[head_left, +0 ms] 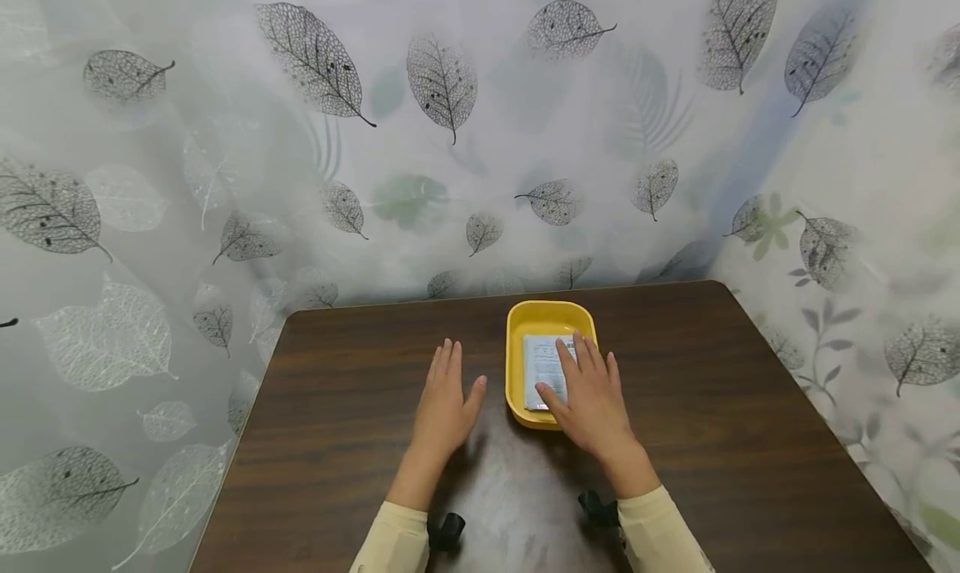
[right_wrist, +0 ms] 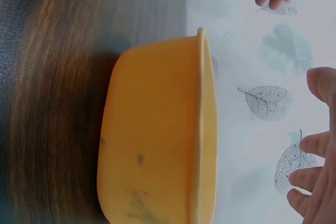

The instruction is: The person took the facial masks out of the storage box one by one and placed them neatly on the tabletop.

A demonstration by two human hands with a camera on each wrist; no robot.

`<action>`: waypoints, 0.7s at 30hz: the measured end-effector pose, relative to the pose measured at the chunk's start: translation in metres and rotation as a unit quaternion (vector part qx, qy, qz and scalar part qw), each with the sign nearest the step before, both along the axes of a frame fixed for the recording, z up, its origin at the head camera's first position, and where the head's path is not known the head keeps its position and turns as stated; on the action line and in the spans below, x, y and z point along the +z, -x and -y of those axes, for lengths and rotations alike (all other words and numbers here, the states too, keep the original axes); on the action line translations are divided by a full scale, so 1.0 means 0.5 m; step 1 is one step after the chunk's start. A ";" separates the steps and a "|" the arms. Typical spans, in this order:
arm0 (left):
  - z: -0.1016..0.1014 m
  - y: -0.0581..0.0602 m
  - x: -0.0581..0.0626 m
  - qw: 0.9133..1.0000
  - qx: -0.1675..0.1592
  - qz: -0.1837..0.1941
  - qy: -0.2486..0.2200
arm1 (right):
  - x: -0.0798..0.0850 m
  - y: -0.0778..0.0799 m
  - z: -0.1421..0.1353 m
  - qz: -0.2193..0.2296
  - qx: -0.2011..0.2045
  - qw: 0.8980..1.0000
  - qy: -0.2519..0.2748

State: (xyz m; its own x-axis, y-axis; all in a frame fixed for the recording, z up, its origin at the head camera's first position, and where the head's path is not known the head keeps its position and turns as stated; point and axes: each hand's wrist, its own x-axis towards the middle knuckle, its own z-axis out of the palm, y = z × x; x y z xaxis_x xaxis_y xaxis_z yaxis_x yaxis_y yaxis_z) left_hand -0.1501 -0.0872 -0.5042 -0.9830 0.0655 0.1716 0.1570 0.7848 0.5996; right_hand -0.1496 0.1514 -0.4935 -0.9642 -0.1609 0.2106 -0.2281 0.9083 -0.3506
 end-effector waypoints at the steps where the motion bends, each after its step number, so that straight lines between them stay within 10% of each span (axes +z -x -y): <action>1: -0.004 0.004 0.005 0.999 0.001 0.006 -0.037 | 0.001 0.002 -0.002 -0.003 0.000 1.000 0.008; 8: -0.046 0.042 0.034 0.978 0.000 -0.002 -0.209 | 0.001 0.007 -0.022 -0.035 -0.008 0.997 0.069; 21: -0.171 0.100 0.009 0.904 -0.068 0.045 -0.420 | -0.064 0.004 -0.060 -0.012 -0.057 0.974 0.220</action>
State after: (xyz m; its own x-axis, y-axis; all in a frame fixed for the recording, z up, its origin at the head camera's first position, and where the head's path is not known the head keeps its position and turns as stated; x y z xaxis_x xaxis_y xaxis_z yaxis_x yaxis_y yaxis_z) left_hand -0.2002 -0.0015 -0.4995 -0.9881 0.0694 0.1371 0.1391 0.0249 0.9900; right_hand -0.1518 0.1815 -0.5255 -0.9643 0.0586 0.2584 -0.1476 0.6911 -0.7076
